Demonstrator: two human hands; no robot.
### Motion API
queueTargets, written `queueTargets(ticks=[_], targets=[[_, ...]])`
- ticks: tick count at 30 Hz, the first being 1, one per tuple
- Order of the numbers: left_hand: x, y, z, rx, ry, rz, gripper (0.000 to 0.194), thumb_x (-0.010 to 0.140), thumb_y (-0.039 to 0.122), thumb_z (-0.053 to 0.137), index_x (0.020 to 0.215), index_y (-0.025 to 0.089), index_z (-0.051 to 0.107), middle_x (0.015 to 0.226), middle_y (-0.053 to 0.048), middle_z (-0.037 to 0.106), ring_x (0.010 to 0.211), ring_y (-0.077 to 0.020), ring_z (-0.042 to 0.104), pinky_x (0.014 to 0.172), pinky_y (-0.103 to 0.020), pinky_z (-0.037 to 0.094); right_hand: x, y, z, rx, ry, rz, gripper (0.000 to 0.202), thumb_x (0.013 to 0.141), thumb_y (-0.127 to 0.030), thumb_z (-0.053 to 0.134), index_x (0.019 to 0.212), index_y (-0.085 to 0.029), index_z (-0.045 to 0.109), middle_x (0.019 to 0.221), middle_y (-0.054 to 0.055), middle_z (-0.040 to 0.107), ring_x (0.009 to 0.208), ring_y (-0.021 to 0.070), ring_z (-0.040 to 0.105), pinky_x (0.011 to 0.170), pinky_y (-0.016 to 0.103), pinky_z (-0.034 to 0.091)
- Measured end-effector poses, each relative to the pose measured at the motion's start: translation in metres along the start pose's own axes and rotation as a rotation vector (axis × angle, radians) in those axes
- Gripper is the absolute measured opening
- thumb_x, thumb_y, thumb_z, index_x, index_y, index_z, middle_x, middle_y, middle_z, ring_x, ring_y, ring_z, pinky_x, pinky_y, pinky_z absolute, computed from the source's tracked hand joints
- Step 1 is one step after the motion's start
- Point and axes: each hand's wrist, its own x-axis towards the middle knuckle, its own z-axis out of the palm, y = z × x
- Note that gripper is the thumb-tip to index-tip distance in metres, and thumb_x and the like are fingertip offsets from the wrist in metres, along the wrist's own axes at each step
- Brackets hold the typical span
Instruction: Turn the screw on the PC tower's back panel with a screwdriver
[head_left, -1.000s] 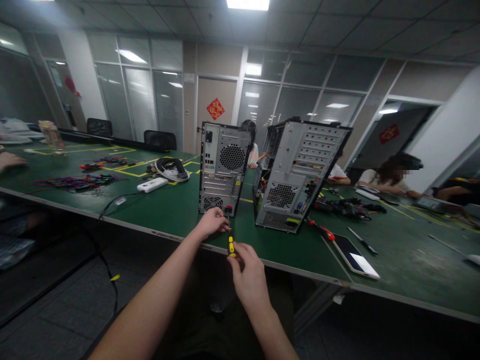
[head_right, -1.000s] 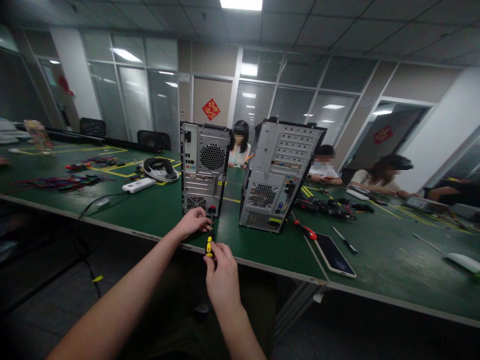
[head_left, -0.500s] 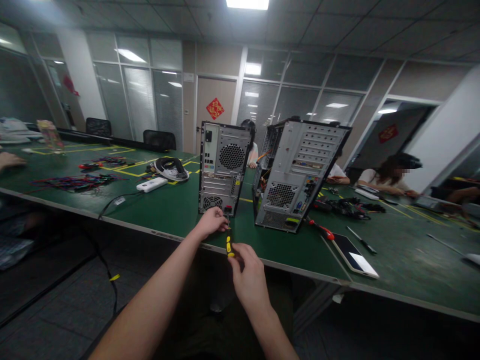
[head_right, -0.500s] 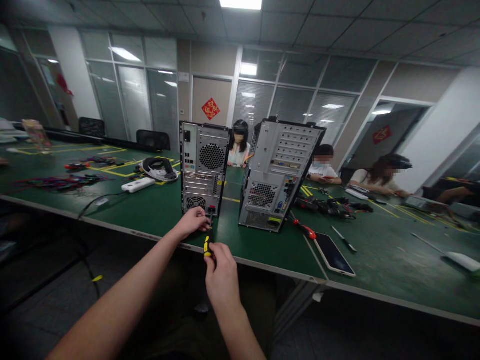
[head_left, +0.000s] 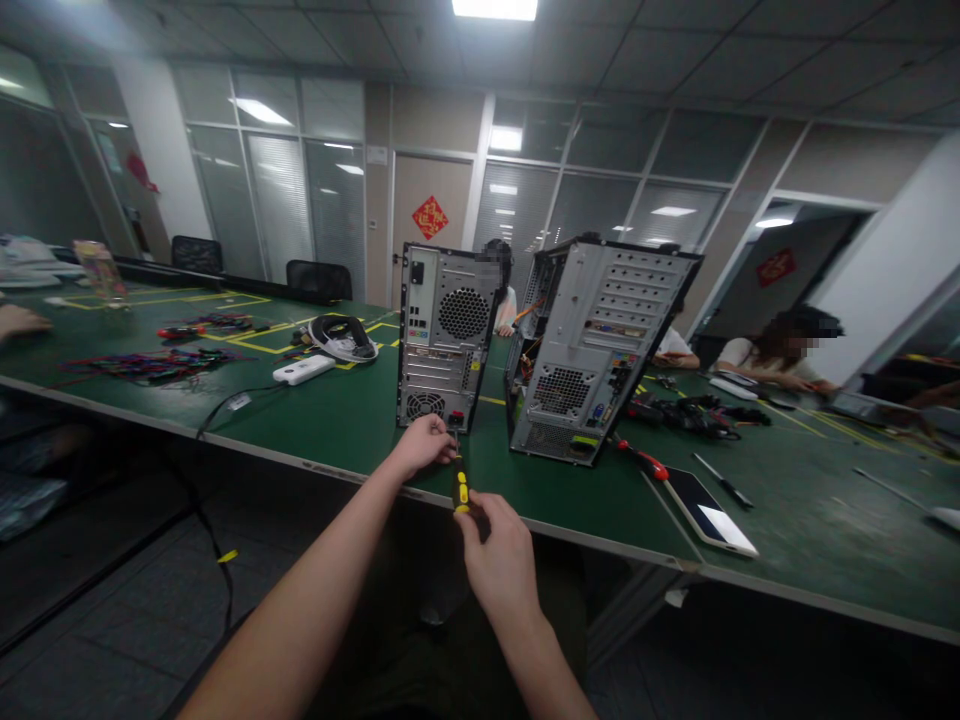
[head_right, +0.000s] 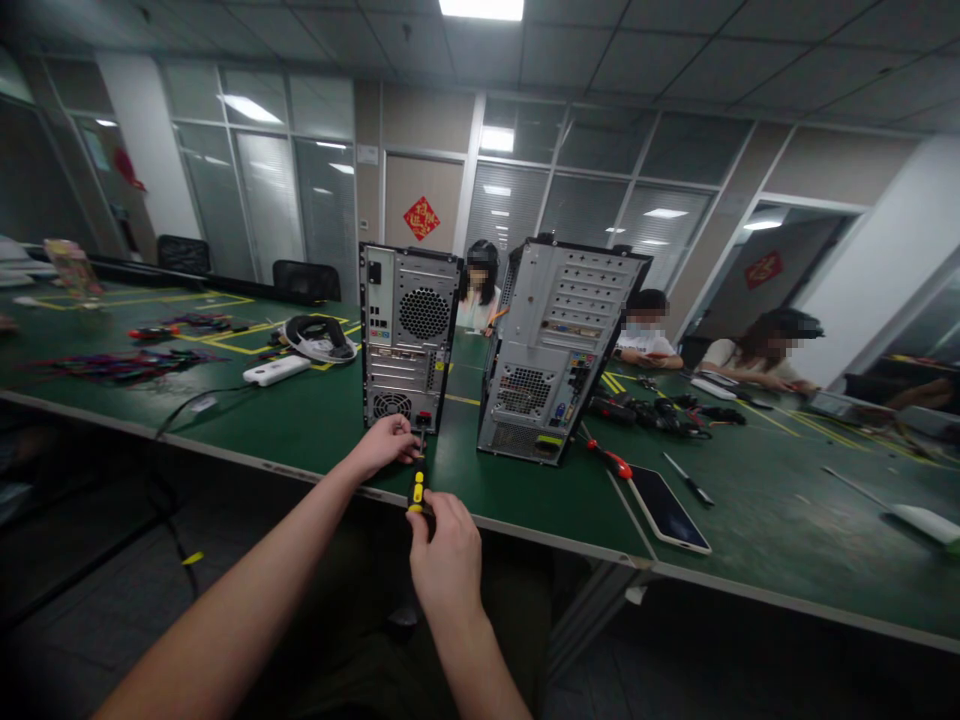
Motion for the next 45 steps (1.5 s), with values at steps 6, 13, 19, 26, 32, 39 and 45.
queueTargets(ticks=[6,13,19,26,32,39,45], targets=[[-0.0024,0.0026,0.0014,0.007,0.004,-0.008,0.024,0.084,-0.001,0.058,0.083,0.018,0.043,0.074,-0.004,0.072,0.057,-0.0136,0.071,0.051,-0.019,0.052,0.0010,-0.0034,-0.0037,0.022,0.015,-0.058,0.035,0.093,-0.007,0.050,0.118,-0.019,0.071,0.114,0.010,0.067,0.104,0.0232,0.065,0.094,0.035,0.054],[-0.0012,0.0016,0.0012,0.000,0.010,-0.007,0.026,0.082,-0.001,0.061,0.081,0.018,0.044,0.073,-0.004,0.072,0.055,-0.0131,0.070,0.052,-0.020,0.053,0.0009,-0.0001,-0.0015,-0.032,0.032,-0.035,0.024,0.090,-0.012,0.062,0.111,-0.019,0.072,0.106,0.009,0.071,0.099,0.0254,0.066,0.091,0.039,0.054],[-0.0003,0.0004,0.0006,-0.014,0.003,-0.011,0.026,0.083,0.001,0.062,0.083,0.019,0.043,0.073,-0.004,0.072,0.056,-0.0142,0.071,0.052,-0.020,0.053,0.0004,0.0003,-0.0009,-0.002,0.032,-0.040,0.028,0.093,-0.011,0.056,0.115,-0.019,0.070,0.107,0.009,0.069,0.100,0.0249,0.065,0.091,0.038,0.054],[-0.0026,0.0026,0.0017,-0.014,0.002,-0.016,0.026,0.084,0.000,0.061,0.084,0.019,0.043,0.073,-0.004,0.072,0.056,-0.0142,0.072,0.050,-0.019,0.052,0.0011,-0.0017,-0.0047,0.007,0.063,-0.081,0.039,0.094,-0.006,0.047,0.121,-0.020,0.071,0.115,0.011,0.065,0.105,0.0230,0.063,0.095,0.035,0.053],[-0.0036,0.0042,0.0017,-0.013,0.003,-0.006,0.026,0.084,-0.003,0.057,0.083,0.018,0.043,0.072,-0.004,0.072,0.055,-0.0131,0.070,0.050,-0.019,0.052,0.0005,0.0013,-0.0003,-0.049,0.038,-0.018,0.021,0.092,-0.016,0.063,0.111,-0.019,0.071,0.104,0.009,0.071,0.098,0.0257,0.066,0.090,0.038,0.052],[-0.0039,0.0055,0.0030,-0.003,0.008,-0.024,0.025,0.086,-0.004,0.052,0.083,0.019,0.042,0.072,-0.003,0.071,0.054,-0.0131,0.071,0.048,-0.017,0.051,0.0003,-0.0009,-0.0012,-0.037,0.035,-0.034,0.029,0.093,-0.012,0.056,0.117,-0.018,0.070,0.107,0.009,0.069,0.099,0.0242,0.065,0.090,0.036,0.052],[-0.0044,0.0061,0.0034,-0.013,0.002,-0.031,0.026,0.086,-0.005,0.053,0.083,0.019,0.041,0.074,-0.004,0.072,0.055,-0.0136,0.072,0.048,-0.017,0.050,0.0004,-0.0006,-0.0043,-0.048,0.055,-0.044,0.038,0.093,-0.007,0.049,0.122,-0.018,0.070,0.114,0.011,0.065,0.103,0.0242,0.063,0.092,0.036,0.052]])
